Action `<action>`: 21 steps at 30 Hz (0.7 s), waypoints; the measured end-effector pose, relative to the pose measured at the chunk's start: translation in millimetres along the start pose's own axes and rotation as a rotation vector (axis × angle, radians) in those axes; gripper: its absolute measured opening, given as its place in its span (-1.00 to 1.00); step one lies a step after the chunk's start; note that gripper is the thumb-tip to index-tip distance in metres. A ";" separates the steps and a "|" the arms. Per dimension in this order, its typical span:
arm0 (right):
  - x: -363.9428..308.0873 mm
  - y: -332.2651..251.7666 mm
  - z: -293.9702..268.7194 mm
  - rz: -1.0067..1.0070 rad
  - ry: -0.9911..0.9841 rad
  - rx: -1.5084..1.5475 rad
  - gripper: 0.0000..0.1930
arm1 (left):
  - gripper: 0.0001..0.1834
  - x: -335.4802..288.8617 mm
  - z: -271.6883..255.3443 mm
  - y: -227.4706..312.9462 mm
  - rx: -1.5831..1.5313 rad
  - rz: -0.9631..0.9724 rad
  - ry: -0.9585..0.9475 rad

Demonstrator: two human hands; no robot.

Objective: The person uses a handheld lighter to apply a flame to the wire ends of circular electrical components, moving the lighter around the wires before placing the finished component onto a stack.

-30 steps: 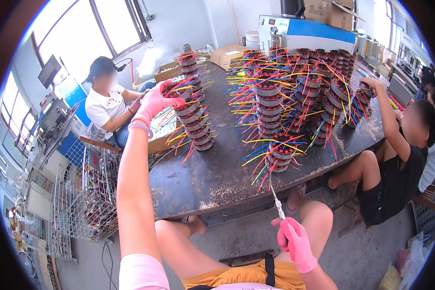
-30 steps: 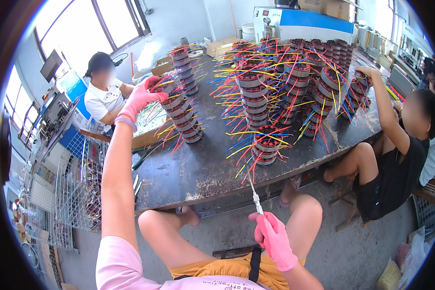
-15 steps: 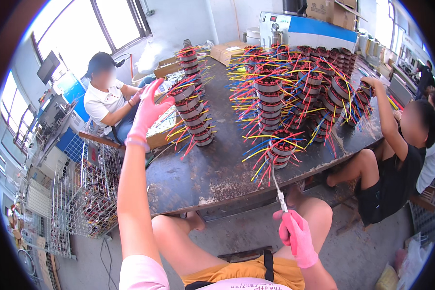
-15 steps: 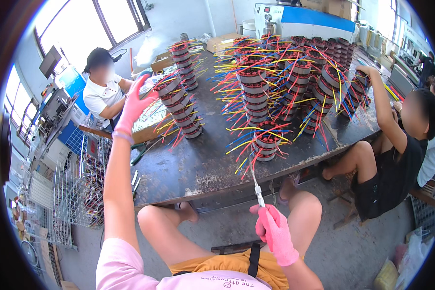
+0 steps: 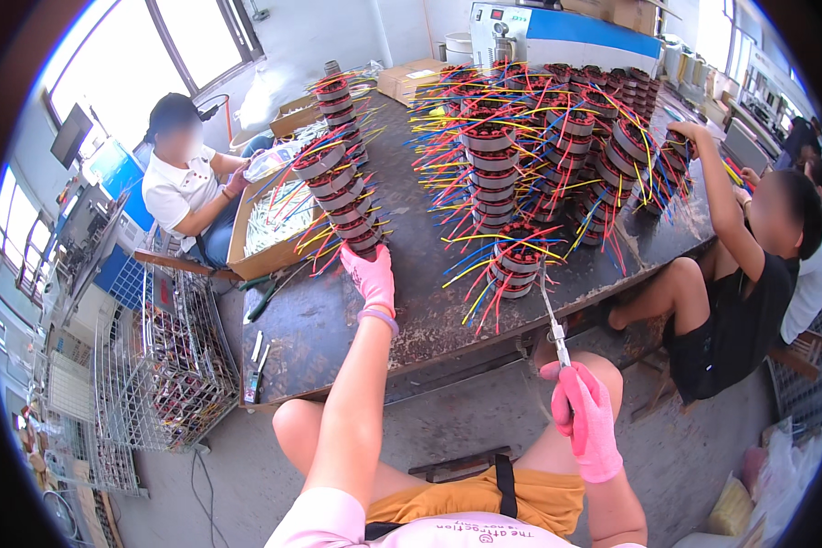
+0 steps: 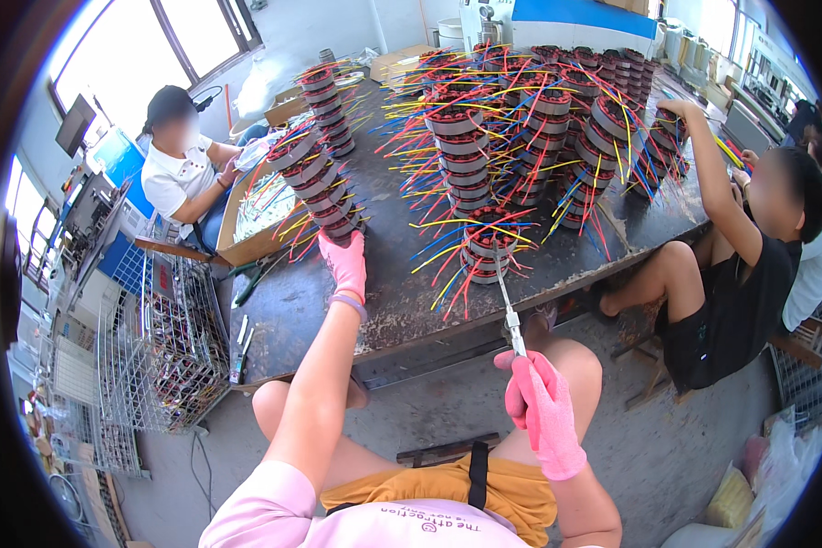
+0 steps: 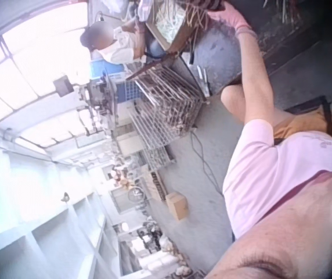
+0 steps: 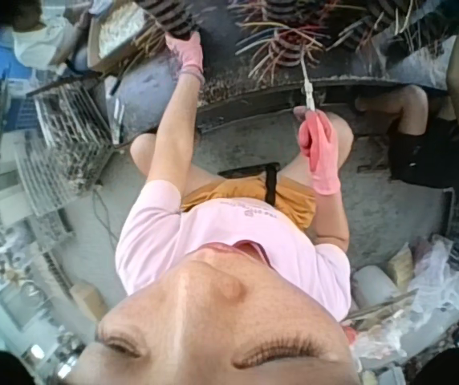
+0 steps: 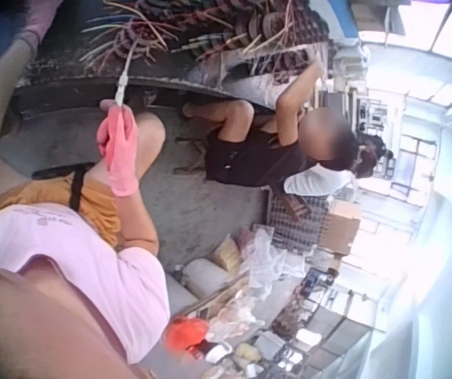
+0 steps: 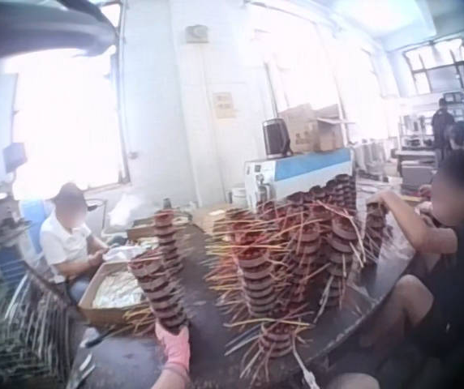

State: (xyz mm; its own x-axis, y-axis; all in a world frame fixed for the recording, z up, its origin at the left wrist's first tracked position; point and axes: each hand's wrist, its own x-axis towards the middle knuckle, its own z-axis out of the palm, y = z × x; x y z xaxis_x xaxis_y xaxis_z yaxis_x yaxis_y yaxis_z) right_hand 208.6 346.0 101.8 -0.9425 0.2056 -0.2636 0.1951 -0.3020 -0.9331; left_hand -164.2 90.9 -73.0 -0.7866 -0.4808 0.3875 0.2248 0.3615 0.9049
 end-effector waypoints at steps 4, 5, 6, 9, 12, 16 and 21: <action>5.3 -4.8 -15.9 -0.020 0.038 -0.044 -0.67 | 0.17 -35.1 28.5 40.8 0.216 -0.139 0.049; 5.1 -6.3 -17.0 -0.025 0.038 -0.058 -0.67 | 0.21 -32.5 29.0 46.5 0.263 -0.181 0.056; 5.4 -7.8 -18.3 -0.031 0.039 -0.074 -0.67 | 0.30 -24.7 27.6 44.3 0.236 -0.341 0.037; 8.4 -12.4 -18.1 -0.030 0.041 -0.030 -0.67 | 0.30 -4.6 20.4 38.3 0.315 -0.290 0.083; 11.1 -19.7 -18.6 -0.068 0.084 -0.041 -0.65 | 0.21 -4.5 17.8 42.4 0.257 -0.261 0.010; 16.2 -16.2 -24.7 -0.078 0.106 -0.026 -0.66 | -0.02 -1.6 9.2 46.5 0.215 -0.155 -0.018; 20.3 -19.5 -30.4 -0.119 0.131 -0.062 -0.66 | -0.04 12.9 1.9 37.9 0.056 -0.165 -0.214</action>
State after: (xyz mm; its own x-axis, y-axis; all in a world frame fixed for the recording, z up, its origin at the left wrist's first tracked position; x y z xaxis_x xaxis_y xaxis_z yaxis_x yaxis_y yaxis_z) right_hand 193.9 384.3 107.2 -0.9172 0.3573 -0.1764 0.1047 -0.2110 -0.9719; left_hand -166.9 99.9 -34.1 -0.9146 -0.3596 0.1847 0.0563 0.3391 0.9391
